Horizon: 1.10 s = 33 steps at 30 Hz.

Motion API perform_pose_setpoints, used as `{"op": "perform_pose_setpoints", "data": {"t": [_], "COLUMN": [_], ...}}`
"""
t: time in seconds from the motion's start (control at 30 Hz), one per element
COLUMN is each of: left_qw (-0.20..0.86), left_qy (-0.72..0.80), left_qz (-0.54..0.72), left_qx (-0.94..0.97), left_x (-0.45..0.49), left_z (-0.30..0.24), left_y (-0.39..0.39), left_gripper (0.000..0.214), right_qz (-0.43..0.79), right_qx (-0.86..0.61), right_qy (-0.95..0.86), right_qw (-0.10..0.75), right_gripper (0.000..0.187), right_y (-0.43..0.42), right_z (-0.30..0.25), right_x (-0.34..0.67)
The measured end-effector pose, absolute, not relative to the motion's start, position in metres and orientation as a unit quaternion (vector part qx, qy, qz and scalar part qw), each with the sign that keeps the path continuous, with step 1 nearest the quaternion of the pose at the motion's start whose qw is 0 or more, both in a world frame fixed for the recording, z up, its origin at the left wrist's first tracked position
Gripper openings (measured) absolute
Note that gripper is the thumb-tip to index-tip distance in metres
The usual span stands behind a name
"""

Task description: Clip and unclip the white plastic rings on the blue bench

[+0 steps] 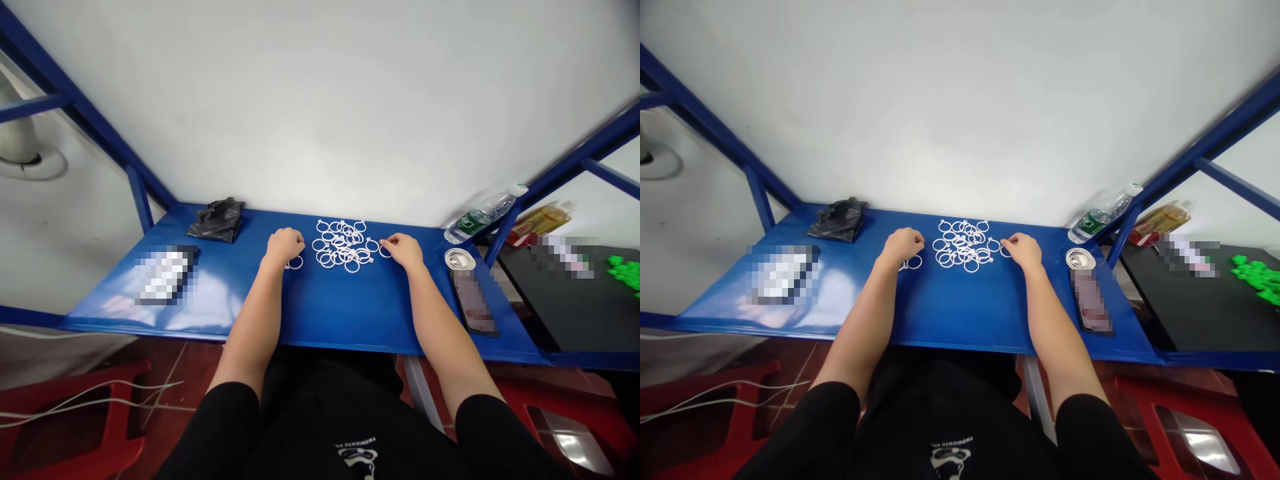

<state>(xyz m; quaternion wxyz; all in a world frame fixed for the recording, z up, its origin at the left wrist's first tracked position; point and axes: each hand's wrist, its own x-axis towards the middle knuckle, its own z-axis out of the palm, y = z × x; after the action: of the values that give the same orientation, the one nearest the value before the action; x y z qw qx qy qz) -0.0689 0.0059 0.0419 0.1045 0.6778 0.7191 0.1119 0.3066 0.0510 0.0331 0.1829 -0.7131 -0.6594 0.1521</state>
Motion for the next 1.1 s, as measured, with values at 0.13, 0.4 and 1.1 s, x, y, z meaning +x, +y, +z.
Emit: {"op": "perform_pose_setpoints", "data": {"t": [0.13, 0.4, 1.1], "left_qw": [0.132, 0.204, 0.002], "left_qy": [0.712, 0.692, 0.368], "left_qz": [0.124, 0.112, 0.443], "left_qx": [0.678, 0.683, 0.817], "left_x": [-0.067, -0.067, 0.026], "left_z": [0.042, 0.044, 0.021], "left_y": [0.007, 0.007, -0.011], "left_gripper": [0.013, 0.035, 0.026], "right_qz": [0.132, 0.042, 0.185], "right_qx": [-0.698, -0.664, -0.352], "right_qy": [-0.689, -0.719, -0.792], "right_qw": [0.141, 0.199, 0.463], "right_gripper": [0.028, 0.018, 0.013], "right_y": [0.048, 0.044, 0.000], "right_z": [0.033, 0.033, 0.037], "right_x": [0.301, 0.295, 0.235]}}
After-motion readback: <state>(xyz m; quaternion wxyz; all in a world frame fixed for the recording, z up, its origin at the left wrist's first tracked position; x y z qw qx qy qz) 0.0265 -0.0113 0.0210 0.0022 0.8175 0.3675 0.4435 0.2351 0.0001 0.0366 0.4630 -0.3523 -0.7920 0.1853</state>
